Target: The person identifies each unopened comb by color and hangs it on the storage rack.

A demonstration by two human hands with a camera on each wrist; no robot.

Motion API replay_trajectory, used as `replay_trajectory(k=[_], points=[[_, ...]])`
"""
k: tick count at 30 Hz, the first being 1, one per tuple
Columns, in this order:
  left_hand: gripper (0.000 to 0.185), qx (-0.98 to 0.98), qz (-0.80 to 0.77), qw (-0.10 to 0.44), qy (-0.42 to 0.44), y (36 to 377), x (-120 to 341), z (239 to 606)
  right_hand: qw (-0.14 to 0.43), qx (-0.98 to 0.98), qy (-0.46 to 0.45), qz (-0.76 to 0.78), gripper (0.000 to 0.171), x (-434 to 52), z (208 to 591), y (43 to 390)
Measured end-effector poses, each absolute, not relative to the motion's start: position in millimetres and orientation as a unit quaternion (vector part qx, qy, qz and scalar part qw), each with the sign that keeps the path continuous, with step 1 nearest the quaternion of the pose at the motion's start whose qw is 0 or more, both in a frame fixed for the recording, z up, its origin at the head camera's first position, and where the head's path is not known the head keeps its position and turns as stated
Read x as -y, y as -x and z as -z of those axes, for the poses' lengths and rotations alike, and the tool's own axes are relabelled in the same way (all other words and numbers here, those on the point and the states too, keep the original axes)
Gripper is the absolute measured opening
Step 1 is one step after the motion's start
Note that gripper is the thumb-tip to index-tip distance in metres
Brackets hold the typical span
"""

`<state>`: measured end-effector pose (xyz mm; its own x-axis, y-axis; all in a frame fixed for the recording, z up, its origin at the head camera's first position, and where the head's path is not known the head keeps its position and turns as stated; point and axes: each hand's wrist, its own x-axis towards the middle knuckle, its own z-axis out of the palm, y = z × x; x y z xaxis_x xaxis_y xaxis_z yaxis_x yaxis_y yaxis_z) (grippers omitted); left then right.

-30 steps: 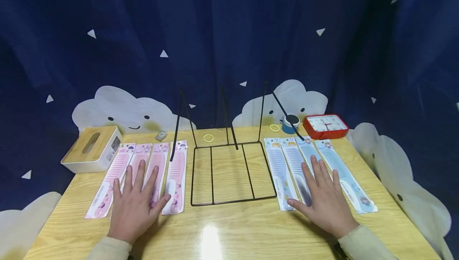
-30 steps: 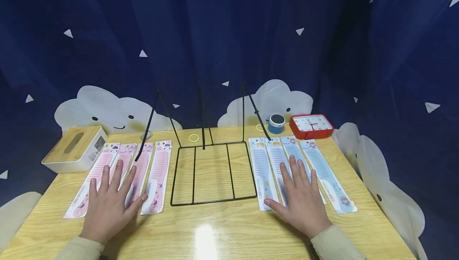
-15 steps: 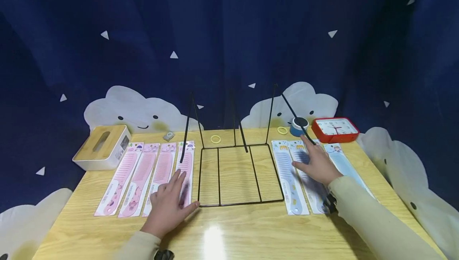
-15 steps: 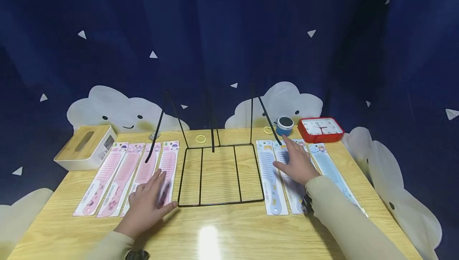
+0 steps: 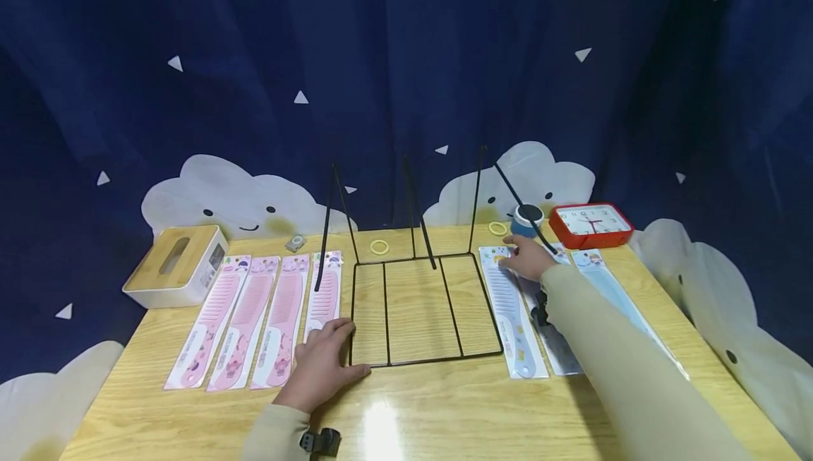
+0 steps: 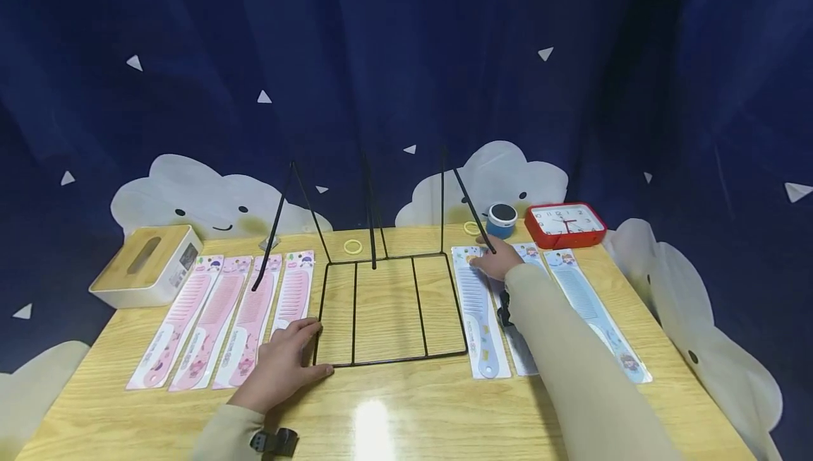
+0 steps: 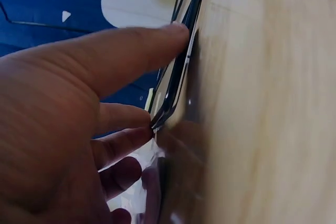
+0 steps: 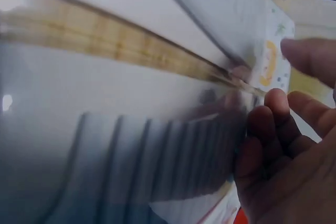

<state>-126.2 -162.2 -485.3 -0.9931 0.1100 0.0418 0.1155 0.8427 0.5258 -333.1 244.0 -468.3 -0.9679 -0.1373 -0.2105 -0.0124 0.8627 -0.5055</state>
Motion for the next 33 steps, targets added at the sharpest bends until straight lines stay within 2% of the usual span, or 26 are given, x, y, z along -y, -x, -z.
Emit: replay_trajectory(k=[11, 18, 23, 31, 33], points=[[0.073, 0.961, 0.272, 0.002, 0.057, 123.9, 160.9, 485.0, 0.082, -0.958, 0.023, 0.272, 0.024, -244.7, 471.1, 339.6], [0.067, 0.956, 0.287, -0.001, 0.061, 124.5, 160.1, 480.8, 0.032, -0.922, 0.079, 0.379, 0.02, -248.6, 442.3, 322.3], [0.067, 0.958, 0.28, -0.005, 0.059, 125.9, 161.4, 479.5, -0.004, -0.896, 0.112, 0.431, 0.018, -228.4, 396.4, 291.4], [0.066, 0.961, 0.27, -0.006, 0.059, 124.8, 164.6, 481.1, -0.017, -0.803, 0.294, 0.518, 0.002, -166.5, 335.0, 203.2], [0.066, 0.961, 0.269, -0.004, 0.06, 125.3, 164.7, 481.6, -0.026, -0.786, 0.318, 0.529, 0.004, -154.4, 325.5, 185.5]])
